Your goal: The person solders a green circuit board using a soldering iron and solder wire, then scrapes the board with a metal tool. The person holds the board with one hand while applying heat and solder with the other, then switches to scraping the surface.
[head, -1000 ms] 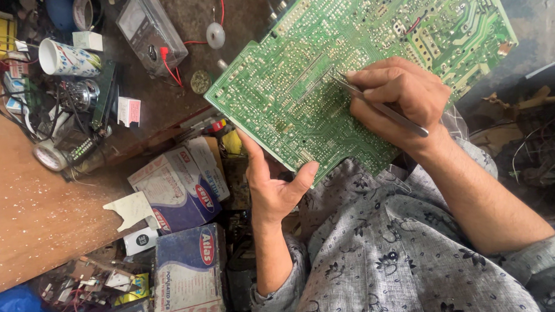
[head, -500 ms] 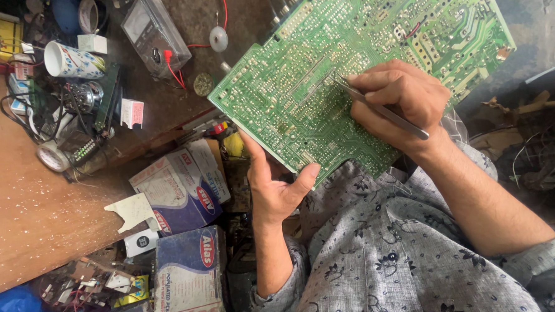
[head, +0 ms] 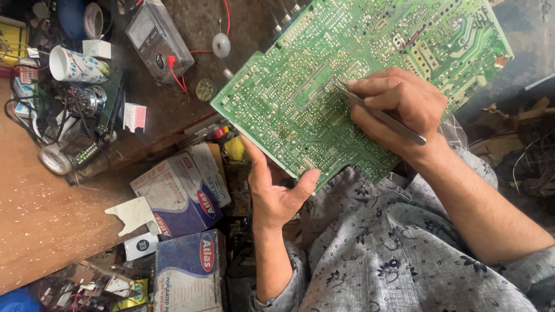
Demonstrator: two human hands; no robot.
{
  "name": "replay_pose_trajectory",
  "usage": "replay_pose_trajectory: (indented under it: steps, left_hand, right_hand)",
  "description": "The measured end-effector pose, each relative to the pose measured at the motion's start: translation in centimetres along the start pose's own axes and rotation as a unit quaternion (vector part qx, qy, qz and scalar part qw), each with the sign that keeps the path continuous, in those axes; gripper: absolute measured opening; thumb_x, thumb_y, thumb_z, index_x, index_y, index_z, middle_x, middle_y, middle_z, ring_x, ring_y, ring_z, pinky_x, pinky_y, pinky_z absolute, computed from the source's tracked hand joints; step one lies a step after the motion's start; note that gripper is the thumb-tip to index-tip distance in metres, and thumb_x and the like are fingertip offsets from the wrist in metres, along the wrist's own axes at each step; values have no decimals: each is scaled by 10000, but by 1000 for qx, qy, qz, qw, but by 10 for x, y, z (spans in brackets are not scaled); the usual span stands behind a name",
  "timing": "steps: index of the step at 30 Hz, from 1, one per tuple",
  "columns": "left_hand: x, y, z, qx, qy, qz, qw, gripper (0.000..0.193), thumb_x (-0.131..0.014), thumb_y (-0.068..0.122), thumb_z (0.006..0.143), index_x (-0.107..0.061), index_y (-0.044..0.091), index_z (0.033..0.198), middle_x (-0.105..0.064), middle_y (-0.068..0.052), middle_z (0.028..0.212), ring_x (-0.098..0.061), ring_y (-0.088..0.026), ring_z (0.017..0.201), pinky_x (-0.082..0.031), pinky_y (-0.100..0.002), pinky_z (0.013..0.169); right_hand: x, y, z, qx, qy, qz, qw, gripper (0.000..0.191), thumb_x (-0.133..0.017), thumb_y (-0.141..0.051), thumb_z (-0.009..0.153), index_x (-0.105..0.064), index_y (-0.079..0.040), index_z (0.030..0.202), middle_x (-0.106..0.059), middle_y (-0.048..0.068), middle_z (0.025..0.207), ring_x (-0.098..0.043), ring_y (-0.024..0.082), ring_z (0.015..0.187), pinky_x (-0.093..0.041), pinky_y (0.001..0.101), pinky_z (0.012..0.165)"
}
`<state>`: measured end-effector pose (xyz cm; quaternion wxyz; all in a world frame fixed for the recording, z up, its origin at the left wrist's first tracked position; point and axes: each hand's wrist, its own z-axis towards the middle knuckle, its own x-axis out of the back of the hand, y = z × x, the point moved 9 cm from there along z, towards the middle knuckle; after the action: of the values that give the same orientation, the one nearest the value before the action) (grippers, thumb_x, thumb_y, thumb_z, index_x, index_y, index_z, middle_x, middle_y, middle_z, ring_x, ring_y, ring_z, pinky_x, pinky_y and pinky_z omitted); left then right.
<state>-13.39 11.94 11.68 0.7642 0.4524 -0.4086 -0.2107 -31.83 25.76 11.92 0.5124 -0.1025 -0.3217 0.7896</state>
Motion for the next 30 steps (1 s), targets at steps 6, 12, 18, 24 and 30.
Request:
replay_pose_trajectory:
  steps: [6,12,18,24,30]
  left_hand:
    - [-1,-3,0,2,-7,-28,1000,1159,-828,202,916,25,-71,1651,-646,-213,1392,-709,-242,1157,-585,-319,1018]
    - [0,-2,-2,-3,-9,-5,1000,1151,-828,196,910,11,-73,1651,-656,-209,1378,-717,-250,1158,-588,-331,1021]
    - [0,-3,-2,3,-4,-19,1000,1156,-833,182,908,13,-75,1653,-643,-213,1391,-696,-251,1183,-572,-339,1048]
    - [0,-7,-3,11,0,-23,1000,1162,-836,183,900,10,-73,1654,-635,-215,1398,-690,-244,1171,-567,-338,1051]
    - [0,-8,-2,9,-3,-10,1000,1152,-833,198,901,-5,-64,1658,-661,-208,1380,-720,-254,1163,-590,-337,1024]
  right_hand:
    - [0,-1,1,14,1,-12,1000,333,-834,64,868,-522,-46,902,-750,156,1004,-767,286,905,-593,349,699]
    - [-1,0,1,12,-2,-5,1000,325,-845,85,899,-545,-38,922,-758,168,1035,-771,279,910,-589,320,660]
    - [0,1,1,4,-3,11,1000,324,-834,74,866,-531,-36,904,-747,168,1013,-765,283,902,-590,330,667]
    - [1,-4,2,24,5,-8,1000,331,-821,84,861,-520,-51,879,-748,142,974,-771,274,887,-600,350,693]
    - [-2,-8,5,29,-30,4,999,322,-853,47,876,-546,-43,911,-753,164,1028,-772,287,936,-599,343,699]
